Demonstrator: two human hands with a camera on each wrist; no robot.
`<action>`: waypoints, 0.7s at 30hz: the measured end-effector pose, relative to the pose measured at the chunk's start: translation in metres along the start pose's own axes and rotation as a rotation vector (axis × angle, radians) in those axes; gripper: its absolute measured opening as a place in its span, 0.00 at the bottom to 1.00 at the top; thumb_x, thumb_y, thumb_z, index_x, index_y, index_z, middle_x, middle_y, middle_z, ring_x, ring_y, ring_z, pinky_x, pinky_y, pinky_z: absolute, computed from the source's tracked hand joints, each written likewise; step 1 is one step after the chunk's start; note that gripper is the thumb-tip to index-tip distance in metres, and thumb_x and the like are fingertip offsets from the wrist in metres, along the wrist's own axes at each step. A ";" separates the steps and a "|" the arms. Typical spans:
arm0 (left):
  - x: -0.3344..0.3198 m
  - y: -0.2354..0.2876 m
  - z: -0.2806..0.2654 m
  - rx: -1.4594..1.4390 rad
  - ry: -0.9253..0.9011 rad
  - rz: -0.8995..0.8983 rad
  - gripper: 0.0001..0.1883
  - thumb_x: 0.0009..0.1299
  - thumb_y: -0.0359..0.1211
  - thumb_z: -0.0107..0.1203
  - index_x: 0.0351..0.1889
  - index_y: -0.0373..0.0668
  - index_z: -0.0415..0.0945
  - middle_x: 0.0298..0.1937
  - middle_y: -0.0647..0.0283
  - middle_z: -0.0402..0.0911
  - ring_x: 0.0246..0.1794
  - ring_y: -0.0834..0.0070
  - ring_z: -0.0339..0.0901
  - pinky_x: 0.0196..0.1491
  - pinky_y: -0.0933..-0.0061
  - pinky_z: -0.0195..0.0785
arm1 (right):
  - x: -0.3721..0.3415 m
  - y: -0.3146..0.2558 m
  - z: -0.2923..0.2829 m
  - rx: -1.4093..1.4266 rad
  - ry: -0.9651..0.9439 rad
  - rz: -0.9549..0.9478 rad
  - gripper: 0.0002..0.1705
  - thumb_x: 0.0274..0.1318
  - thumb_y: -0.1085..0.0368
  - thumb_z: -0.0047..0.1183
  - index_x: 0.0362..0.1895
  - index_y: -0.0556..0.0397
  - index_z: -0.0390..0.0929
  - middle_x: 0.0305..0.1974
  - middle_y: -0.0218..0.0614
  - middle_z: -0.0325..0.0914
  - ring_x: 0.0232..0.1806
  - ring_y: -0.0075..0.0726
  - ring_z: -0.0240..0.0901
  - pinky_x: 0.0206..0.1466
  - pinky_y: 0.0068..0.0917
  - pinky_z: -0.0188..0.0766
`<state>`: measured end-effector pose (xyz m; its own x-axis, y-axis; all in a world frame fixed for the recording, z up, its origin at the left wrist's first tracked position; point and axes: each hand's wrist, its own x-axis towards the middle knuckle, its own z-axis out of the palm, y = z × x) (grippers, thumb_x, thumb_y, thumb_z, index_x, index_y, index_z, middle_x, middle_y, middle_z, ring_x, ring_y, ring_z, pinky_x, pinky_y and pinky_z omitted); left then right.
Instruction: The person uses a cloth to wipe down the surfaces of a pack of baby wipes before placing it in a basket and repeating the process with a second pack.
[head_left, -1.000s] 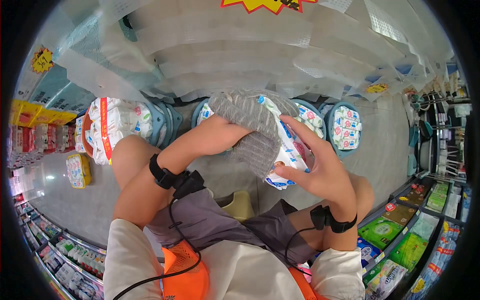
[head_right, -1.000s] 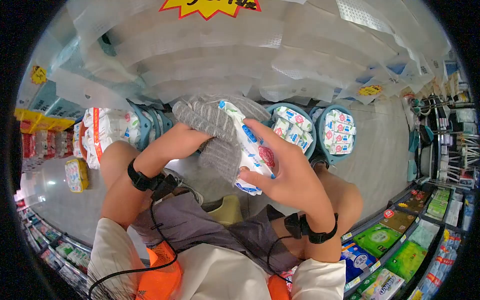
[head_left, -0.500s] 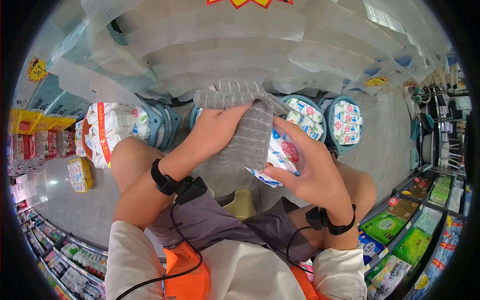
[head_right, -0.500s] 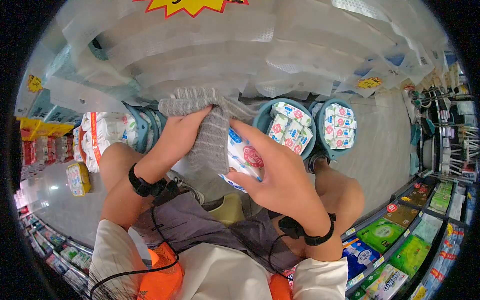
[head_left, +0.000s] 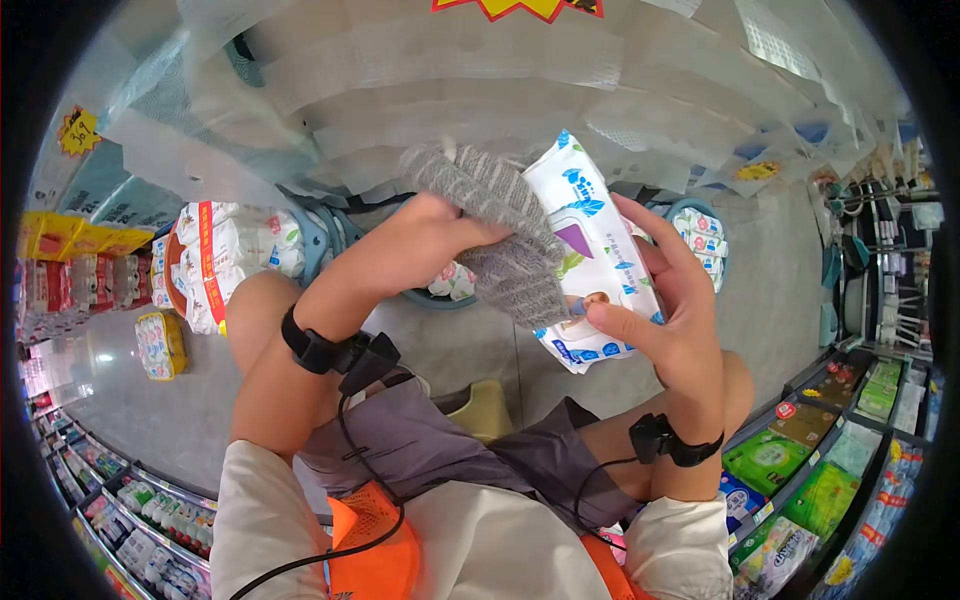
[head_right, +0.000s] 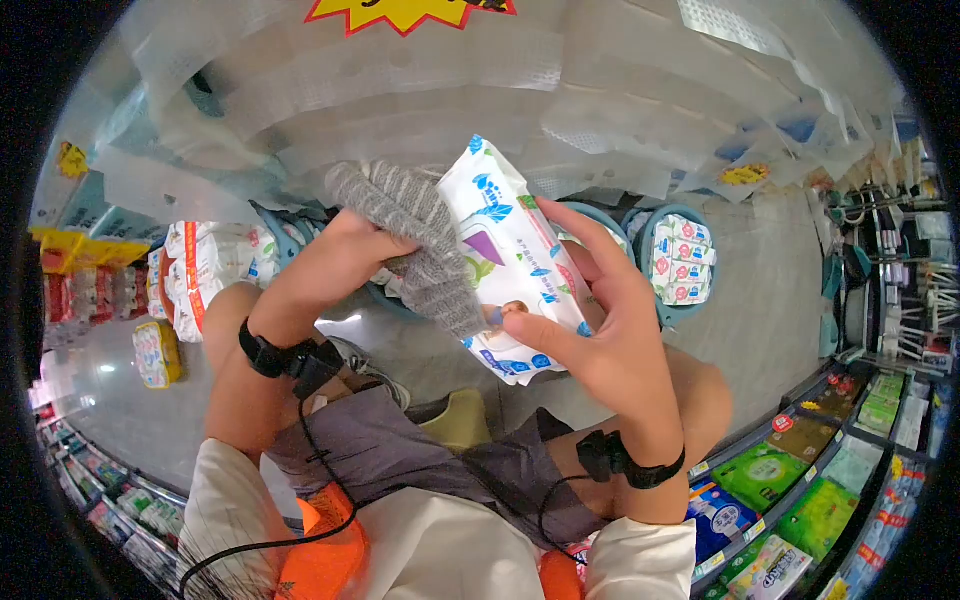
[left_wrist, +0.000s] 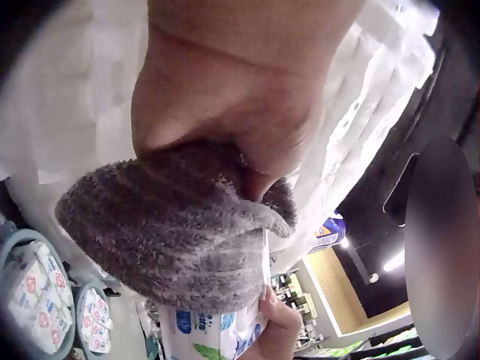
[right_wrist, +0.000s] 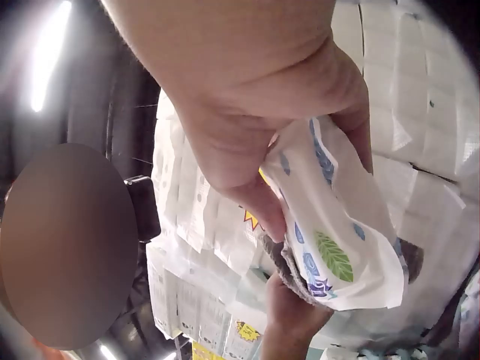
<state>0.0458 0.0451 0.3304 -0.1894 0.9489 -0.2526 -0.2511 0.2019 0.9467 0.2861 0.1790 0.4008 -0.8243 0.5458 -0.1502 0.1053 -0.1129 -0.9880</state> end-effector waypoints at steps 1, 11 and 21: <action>0.001 -0.001 -0.006 -0.024 0.003 -0.046 0.17 0.76 0.31 0.61 0.60 0.34 0.84 0.47 0.67 0.88 0.44 0.81 0.81 0.45 0.73 0.74 | 0.000 0.000 0.000 0.019 0.012 -0.004 0.52 0.52 0.72 0.76 0.79 0.61 0.63 0.63 0.50 0.82 0.64 0.37 0.80 0.68 0.34 0.73; 0.003 -0.015 -0.004 -0.232 0.026 0.163 0.16 0.73 0.22 0.59 0.58 0.34 0.84 0.52 0.62 0.89 0.52 0.74 0.84 0.56 0.67 0.77 | -0.002 -0.003 -0.003 0.133 0.057 0.017 0.51 0.50 0.73 0.76 0.78 0.63 0.64 0.62 0.52 0.83 0.63 0.39 0.82 0.66 0.33 0.76; 0.010 -0.006 0.014 0.002 0.238 0.079 0.16 0.77 0.25 0.58 0.61 0.36 0.79 0.56 0.65 0.85 0.56 0.76 0.81 0.59 0.69 0.74 | -0.003 0.005 -0.002 0.022 -0.027 0.023 0.51 0.52 0.71 0.77 0.77 0.63 0.64 0.64 0.50 0.81 0.64 0.37 0.80 0.69 0.33 0.73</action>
<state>0.0589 0.0564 0.3251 -0.4268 0.8777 -0.2179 -0.2252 0.1302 0.9656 0.2907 0.1783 0.3962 -0.8366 0.5203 -0.1713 0.1121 -0.1436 -0.9833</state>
